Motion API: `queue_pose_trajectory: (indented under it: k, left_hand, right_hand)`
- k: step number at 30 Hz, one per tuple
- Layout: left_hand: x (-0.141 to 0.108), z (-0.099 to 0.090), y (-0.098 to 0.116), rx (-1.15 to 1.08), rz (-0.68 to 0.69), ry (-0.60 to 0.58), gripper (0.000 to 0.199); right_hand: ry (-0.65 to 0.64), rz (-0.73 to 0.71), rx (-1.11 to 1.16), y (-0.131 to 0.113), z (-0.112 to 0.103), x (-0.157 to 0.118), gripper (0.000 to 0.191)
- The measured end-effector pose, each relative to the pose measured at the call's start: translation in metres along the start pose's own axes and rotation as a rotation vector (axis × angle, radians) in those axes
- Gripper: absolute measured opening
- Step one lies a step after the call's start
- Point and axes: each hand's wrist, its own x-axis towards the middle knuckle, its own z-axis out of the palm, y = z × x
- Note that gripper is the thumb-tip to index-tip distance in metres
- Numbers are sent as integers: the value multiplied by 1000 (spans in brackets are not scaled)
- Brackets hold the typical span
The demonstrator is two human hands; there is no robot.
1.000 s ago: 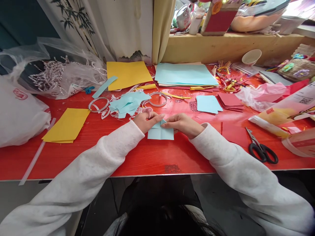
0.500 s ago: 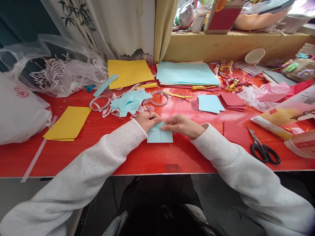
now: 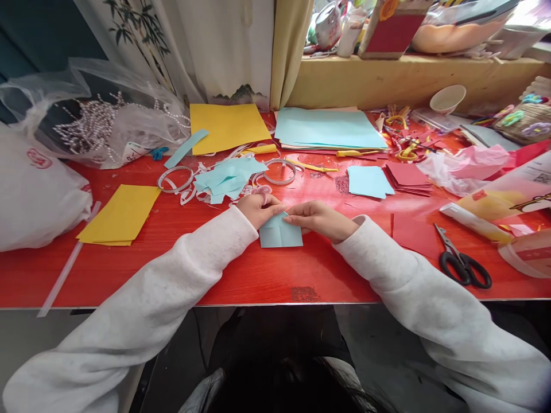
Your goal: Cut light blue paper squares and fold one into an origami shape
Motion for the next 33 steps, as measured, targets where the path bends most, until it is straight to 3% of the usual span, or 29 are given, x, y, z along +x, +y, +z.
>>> queue_pose_trajectory:
  k: [11,18,24,29,33]
  left_hand:
    - [1,0,2,88,-31,62,19]
    - [4,-2,-4,105,-30,-89,26]
    - [5,-4,-5,163,31,41,29]
    - [4,-1,-2,69,-21,-27,30]
    - [2,0,1,91,-3,4,29]
  right_hand:
    - [-60,48,-5,-7,0,-2,21]
    - [-58,85,65,-5,1,-2,24]
    - [-6,95,3,-2,-3,2,25]
    - [51,103,6,-1,-4,2,23]
    - [14,99,0,-2,-4,1,22]
